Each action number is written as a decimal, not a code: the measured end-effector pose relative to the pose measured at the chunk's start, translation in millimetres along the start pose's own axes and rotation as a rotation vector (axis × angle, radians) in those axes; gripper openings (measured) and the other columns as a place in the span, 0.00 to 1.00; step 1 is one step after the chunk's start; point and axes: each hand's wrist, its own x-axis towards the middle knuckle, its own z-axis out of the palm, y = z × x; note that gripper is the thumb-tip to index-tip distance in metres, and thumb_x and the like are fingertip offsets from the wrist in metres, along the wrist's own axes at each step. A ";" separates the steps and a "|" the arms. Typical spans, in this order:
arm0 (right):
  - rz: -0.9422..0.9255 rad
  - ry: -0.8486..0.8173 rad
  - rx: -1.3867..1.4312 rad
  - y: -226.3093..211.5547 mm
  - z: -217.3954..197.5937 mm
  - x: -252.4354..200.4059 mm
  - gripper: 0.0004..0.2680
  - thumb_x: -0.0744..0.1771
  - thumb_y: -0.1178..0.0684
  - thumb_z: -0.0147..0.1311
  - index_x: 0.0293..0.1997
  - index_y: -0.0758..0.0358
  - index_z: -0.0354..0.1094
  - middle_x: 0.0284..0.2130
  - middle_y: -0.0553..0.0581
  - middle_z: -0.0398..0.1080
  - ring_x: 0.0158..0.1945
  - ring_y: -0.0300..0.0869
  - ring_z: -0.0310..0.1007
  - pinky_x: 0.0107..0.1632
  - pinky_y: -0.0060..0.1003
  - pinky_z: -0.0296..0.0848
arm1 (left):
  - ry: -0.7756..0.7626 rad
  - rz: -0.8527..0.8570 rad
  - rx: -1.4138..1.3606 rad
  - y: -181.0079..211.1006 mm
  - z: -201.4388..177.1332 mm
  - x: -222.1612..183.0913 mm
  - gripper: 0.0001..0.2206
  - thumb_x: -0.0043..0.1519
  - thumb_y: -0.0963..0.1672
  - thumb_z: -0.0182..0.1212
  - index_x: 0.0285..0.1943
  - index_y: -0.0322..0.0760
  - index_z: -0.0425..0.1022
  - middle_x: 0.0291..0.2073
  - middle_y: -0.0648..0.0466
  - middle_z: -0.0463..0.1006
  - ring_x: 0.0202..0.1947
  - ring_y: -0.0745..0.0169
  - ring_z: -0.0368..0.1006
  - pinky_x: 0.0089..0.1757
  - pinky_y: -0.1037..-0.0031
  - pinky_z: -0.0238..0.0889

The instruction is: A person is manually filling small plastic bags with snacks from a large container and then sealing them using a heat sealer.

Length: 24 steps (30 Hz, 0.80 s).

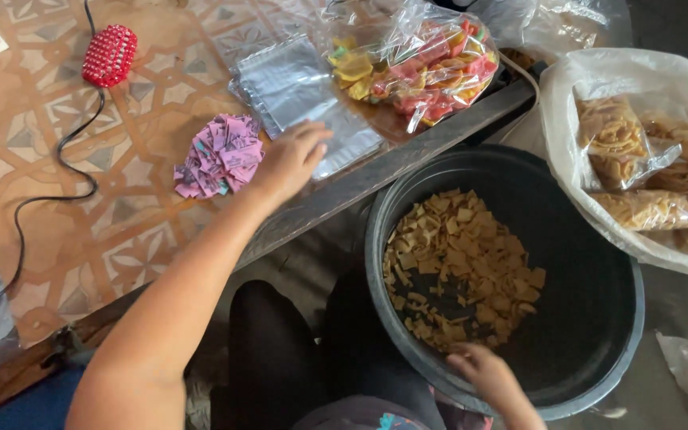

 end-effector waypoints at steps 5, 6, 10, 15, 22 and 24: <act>-0.636 0.238 -0.427 48.1 66.8 14.5 0.20 0.64 0.38 0.47 0.60 0.49 0.57 0.54 0.43 0.65 0.54 0.38 0.66 0.48 0.36 0.69 | -0.103 0.085 0.159 -75.1 47.4 41.1 0.20 0.64 0.47 0.49 0.65 0.41 0.61 0.65 0.47 0.57 0.66 0.44 0.49 0.61 0.53 0.40; -0.444 0.198 -0.192 42.3 66.2 11.0 0.19 0.64 0.36 0.40 0.61 0.45 0.58 0.54 0.38 0.67 0.59 0.32 0.64 0.55 0.31 0.65 | -0.124 0.104 0.257 -90.9 61.2 46.2 0.21 0.63 0.49 0.50 0.66 0.43 0.61 0.67 0.50 0.54 0.67 0.43 0.46 0.62 0.53 0.36; -0.437 0.101 -0.270 -9.6 54.0 -27.3 0.24 0.61 0.31 0.47 0.63 0.38 0.54 0.59 0.44 0.62 0.62 0.38 0.60 0.61 0.36 0.59 | 0.000 0.169 0.260 -101.5 64.9 42.4 0.19 0.61 0.48 0.56 0.61 0.43 0.67 0.64 0.51 0.61 0.65 0.45 0.53 0.61 0.53 0.42; -0.425 0.136 -0.434 -21.3 60.4 -27.6 0.26 0.62 0.30 0.47 0.67 0.31 0.45 0.55 0.42 0.64 0.55 0.41 0.66 0.53 0.39 0.68 | 0.021 0.156 0.147 -107.2 68.3 41.7 0.09 0.59 0.50 0.59 0.45 0.49 0.70 0.64 0.46 0.61 0.66 0.40 0.51 0.62 0.51 0.36; -0.618 0.278 -0.332 -17.1 76.3 -10.0 0.25 0.61 0.36 0.54 0.64 0.41 0.54 0.51 0.46 0.70 0.51 0.43 0.70 0.50 0.38 0.69 | 0.066 0.138 0.048 -108.5 72.6 43.2 0.05 0.56 0.45 0.64 0.35 0.50 0.72 0.63 0.45 0.64 0.66 0.42 0.53 0.62 0.53 0.32; -0.560 0.222 -0.352 -19.6 74.5 -10.6 0.25 0.61 0.36 0.52 0.65 0.38 0.51 0.52 0.45 0.69 0.51 0.42 0.69 0.51 0.37 0.69 | 0.098 0.172 0.107 -112.6 73.3 45.3 0.14 0.53 0.47 0.67 0.48 0.51 0.72 0.62 0.47 0.64 0.65 0.44 0.55 0.62 0.55 0.36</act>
